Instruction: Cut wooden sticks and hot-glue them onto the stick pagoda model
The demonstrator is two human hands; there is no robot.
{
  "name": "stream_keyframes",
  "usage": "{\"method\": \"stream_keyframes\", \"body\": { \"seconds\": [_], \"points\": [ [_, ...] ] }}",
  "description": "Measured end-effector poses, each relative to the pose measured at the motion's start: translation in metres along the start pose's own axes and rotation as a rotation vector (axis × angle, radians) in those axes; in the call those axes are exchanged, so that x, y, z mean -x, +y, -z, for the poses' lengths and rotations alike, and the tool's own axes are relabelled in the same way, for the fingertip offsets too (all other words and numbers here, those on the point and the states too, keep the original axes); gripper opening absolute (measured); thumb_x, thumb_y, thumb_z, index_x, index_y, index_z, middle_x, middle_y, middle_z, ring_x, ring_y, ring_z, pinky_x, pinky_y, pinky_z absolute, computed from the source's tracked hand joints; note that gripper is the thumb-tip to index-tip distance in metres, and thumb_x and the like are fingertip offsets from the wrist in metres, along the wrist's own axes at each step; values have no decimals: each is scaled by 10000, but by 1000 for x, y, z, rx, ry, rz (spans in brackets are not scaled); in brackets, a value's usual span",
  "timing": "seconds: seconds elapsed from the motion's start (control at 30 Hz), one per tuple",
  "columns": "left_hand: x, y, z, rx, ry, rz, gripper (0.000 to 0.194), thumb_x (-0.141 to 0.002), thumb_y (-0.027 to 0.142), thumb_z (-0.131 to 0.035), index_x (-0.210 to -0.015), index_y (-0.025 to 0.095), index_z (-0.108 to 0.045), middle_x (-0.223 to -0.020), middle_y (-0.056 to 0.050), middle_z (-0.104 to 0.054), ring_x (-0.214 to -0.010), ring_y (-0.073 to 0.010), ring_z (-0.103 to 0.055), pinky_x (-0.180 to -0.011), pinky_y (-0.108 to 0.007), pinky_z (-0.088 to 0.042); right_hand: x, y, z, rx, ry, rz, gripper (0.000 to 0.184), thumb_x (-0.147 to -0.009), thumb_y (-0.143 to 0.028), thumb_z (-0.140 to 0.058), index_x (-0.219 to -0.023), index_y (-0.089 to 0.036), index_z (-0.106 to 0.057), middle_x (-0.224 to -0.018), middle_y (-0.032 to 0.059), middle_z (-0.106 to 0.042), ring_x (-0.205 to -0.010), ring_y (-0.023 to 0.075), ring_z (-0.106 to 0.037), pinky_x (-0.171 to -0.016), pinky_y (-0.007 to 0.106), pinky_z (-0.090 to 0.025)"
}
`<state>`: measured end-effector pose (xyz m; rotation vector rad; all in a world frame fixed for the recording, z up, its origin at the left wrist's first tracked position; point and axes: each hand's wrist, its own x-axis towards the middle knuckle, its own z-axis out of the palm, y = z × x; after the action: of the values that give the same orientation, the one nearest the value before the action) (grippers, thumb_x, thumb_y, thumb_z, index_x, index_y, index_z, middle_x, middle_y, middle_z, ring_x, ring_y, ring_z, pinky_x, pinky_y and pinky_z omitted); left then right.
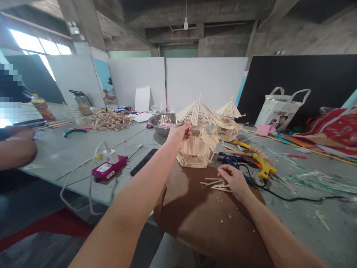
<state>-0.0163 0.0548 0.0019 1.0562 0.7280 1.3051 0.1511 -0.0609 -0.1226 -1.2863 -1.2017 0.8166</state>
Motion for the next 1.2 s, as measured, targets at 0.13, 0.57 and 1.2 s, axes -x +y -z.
{"method": "stream_keyframes", "body": {
  "seconds": [0.13,0.57,1.2],
  "points": [
    [1,3,-4,-16,11,-7,106,-689,133,-551,-602,106,-496,-462,23,-484,-346,-24,-413,-332,-139,-322,1,-2,0,-16,3,-12,280,-604,-436,-591,-663,-167,-543,-539,-14,-550,-360,64,-379,-363,212,-297],
    [-3,4,-9,39,32,27,107,-678,123,-580,-602,103,-506,-453,20,-492,-357,-40,-455,-345,-145,-380,0,3,-2,-23,-20,-14,296,-601,-453,-596,-672,-169,-548,-539,-4,-552,-361,71,-381,-357,217,-303],
    [-11,4,-9,-52,92,84,170,-628,237,-624,-608,130,-494,-453,36,-477,-300,-38,-389,-297,-158,-253,-1,5,-3,-32,-34,-19,291,-598,-452,-596,-660,-171,-549,-535,-11,-552,-349,68,-381,-355,215,-291]
  ]
}}
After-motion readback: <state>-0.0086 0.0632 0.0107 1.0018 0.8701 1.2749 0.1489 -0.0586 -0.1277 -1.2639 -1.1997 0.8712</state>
